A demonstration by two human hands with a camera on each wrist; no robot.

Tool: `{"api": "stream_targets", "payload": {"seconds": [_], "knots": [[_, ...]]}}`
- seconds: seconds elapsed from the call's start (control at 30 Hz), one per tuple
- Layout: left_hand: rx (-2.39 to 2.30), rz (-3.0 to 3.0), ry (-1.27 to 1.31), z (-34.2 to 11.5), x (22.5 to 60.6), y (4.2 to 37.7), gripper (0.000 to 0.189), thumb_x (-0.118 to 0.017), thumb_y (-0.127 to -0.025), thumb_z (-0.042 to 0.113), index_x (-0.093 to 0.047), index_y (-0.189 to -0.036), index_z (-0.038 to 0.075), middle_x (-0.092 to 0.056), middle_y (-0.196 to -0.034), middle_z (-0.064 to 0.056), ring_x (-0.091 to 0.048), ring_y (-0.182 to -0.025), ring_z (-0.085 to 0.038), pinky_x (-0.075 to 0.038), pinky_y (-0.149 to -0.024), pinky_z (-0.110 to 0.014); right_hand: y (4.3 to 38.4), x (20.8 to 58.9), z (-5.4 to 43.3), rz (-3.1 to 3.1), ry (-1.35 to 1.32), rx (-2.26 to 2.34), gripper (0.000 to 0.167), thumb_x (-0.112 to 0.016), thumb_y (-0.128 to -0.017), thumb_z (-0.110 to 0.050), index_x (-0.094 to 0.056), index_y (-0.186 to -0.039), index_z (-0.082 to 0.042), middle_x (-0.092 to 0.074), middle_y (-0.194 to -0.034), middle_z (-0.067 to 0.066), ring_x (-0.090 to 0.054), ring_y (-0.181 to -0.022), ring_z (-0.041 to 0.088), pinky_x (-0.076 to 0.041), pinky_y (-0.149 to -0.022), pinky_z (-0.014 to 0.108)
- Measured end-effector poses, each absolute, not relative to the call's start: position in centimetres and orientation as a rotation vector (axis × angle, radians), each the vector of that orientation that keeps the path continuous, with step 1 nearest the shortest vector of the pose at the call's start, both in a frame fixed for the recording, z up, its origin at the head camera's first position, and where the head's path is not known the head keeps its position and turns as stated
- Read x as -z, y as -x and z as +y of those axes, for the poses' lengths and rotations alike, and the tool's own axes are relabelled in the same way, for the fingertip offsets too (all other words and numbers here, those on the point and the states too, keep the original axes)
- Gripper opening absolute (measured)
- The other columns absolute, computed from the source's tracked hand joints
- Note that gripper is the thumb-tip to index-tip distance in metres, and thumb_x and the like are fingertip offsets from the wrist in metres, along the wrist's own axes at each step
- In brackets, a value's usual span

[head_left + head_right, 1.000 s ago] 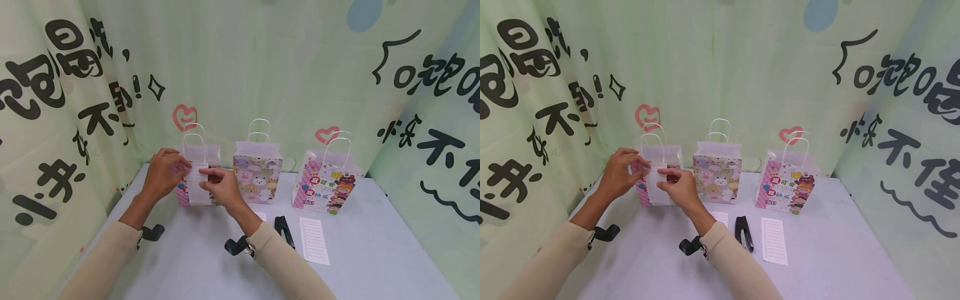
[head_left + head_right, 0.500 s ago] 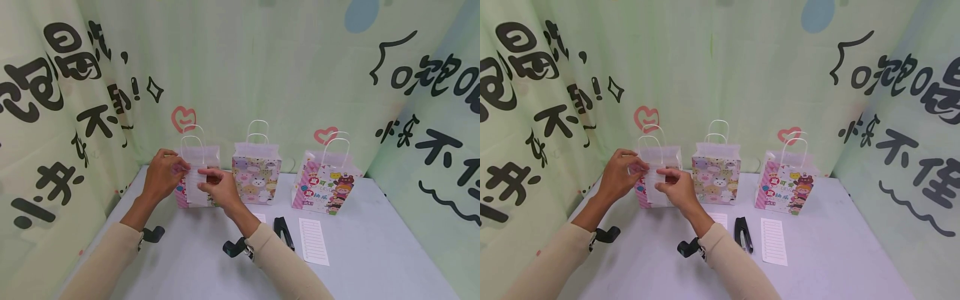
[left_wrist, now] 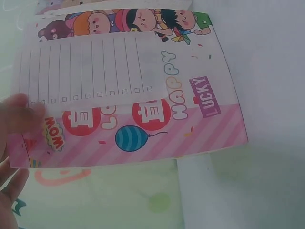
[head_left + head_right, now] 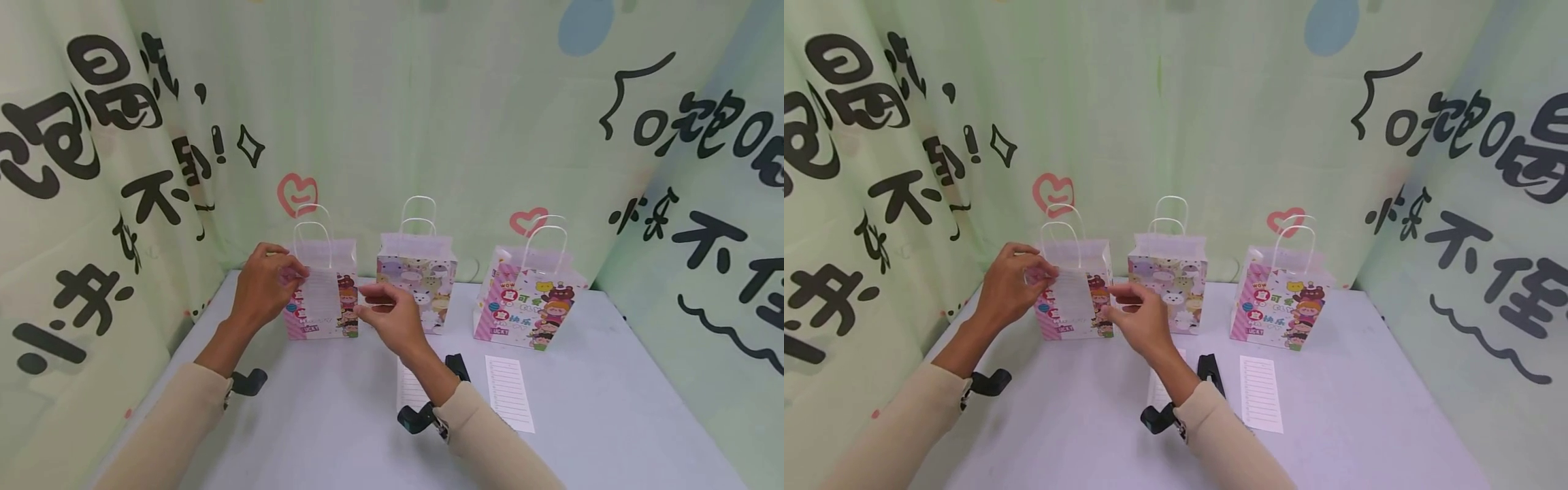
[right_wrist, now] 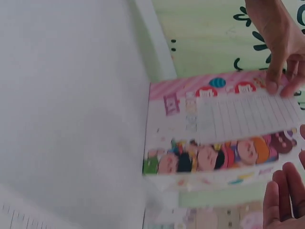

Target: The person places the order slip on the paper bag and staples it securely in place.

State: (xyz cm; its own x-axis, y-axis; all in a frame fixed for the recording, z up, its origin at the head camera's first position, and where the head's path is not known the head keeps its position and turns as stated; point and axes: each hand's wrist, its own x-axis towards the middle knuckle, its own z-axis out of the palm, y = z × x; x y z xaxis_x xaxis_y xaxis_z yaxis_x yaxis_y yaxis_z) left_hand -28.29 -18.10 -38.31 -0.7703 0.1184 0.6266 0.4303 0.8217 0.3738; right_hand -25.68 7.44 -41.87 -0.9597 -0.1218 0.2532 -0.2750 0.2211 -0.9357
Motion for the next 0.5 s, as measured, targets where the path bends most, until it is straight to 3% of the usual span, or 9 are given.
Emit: {"api": "stream_targets", "payload": {"seconds": [0.27,0.5], "knots": [[0.686,-2.396,0.398,-18.1,38.3,28.5,0.014,-0.089,-0.084,0.004,-0.082,-0.096,0.004,-0.075,-0.11,-0.02,-0.06,-0.122,-0.037,-0.062,-0.088,-0.057,24.7,42.7,12.4,-2.412,-0.342,-1.738,0.037,-0.081,-0.094,-0.015,-0.073,-0.129,-0.012,-0.072,-0.131,0.008,-0.065,-0.124,0.037,-0.051,-0.111,0.056],[0.692,-2.388,0.398,-18.1,38.5,28.6,0.015,-0.089,-0.083,0.003,-0.082,-0.096,0.003,-0.074,-0.11,-0.021,-0.06,-0.12,-0.037,-0.062,-0.086,-0.058,23.7,43.5,15.9,-2.477,-0.287,-1.629,0.043,-0.084,-0.093,-0.018,-0.071,-0.133,-0.013,-0.072,-0.133,0.008,-0.064,-0.125,0.036,-0.051,-0.109,0.055]]}}
